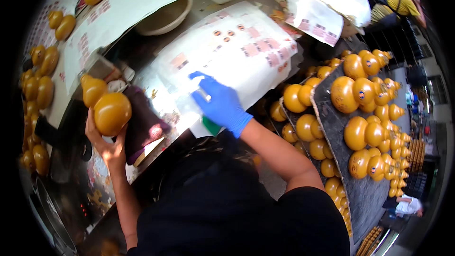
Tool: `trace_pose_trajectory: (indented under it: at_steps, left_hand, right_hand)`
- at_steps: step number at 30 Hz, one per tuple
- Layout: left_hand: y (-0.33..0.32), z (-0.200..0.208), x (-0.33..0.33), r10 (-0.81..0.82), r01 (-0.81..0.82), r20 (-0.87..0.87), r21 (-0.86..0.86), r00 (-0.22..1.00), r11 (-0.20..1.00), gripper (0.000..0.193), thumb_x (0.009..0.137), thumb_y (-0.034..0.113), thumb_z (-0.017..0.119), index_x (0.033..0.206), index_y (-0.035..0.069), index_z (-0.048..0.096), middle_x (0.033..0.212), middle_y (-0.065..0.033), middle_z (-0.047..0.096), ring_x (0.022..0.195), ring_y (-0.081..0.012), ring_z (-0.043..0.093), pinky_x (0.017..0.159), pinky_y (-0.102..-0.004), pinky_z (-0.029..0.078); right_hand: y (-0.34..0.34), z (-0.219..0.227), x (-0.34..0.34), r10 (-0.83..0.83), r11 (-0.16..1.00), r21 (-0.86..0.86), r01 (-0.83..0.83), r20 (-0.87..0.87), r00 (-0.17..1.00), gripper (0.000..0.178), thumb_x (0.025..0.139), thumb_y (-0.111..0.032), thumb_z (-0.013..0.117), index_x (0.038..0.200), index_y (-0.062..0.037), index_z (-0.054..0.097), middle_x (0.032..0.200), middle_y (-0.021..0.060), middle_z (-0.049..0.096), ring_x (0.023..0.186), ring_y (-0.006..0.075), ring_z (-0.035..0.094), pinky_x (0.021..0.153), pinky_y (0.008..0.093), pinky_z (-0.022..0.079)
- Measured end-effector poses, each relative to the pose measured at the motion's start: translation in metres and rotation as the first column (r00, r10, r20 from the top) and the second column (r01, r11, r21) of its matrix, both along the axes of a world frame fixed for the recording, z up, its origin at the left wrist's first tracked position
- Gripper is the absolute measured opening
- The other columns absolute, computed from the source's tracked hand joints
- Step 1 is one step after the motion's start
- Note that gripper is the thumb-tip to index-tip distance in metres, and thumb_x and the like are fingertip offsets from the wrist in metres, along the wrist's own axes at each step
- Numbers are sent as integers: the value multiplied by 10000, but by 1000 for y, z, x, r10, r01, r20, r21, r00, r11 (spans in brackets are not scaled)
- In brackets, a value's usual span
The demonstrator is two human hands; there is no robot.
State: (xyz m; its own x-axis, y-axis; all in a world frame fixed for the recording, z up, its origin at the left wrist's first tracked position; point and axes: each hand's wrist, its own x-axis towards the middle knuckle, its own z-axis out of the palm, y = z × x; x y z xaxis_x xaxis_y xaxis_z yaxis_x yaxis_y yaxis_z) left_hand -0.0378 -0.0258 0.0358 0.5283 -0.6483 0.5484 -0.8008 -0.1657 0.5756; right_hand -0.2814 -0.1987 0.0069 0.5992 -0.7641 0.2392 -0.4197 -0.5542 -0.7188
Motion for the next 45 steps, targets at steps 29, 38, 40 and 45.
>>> trace_pose_trajectory:
  at_steps: [29, 38, 40, 45]
  left_hand:
    - [-5, -7, -13, -18, 13, -138, -41, 990, 999, 825, 724, 63, 789, 1426, 104, 358, 1331, -154, 424, 1201, -293, 459, 1009, -377, 378]
    - [9, -15, 3, 6, -6, -21, -2, 1000, 1000, 889, 698, 91, 808, 1434, 75, 310, 1406, -172, 373, 1273, -330, 407, 1056, -404, 340]
    - [6, -9, 4, -24, 24, -5, 23, 1000, 999, 939, 686, 122, 822, 1453, 86, 280, 1425, -160, 367, 1290, -338, 389, 1058, -403, 336]
    - [12, -12, 9, 3, 3, -199, 33, 980, 999, 1040, 660, 149, 851, 1476, 71, 211, 1344, -156, 427, 1199, -272, 477, 1032, -370, 374]
  right_hand:
    - [-6, -59, -93, -816, 133, 980, -146, 193, 546, 257, 882, -384, 648, 998, -162, 591, 644, -16, 504, 371, 94, 356, 357, 206, 295]
    - [15, -64, -110, -774, 325, 946, 0, 266, 574, 116, 919, -258, 577, 918, -153, 624, 570, -88, 453, 387, 44, 290, 353, 206, 201]
    - [20, -60, -121, -835, 314, 938, 144, 201, 512, 215, 921, -234, 549, 1051, -97, 650, 708, -59, 544, 439, 31, 343, 395, 198, 242]
    - [8, -32, -126, -684, 702, 556, 444, 356, 637, 121, 926, -97, 574, 993, -18, 637, 719, -38, 521, 558, 17, 395, 496, 168, 305]
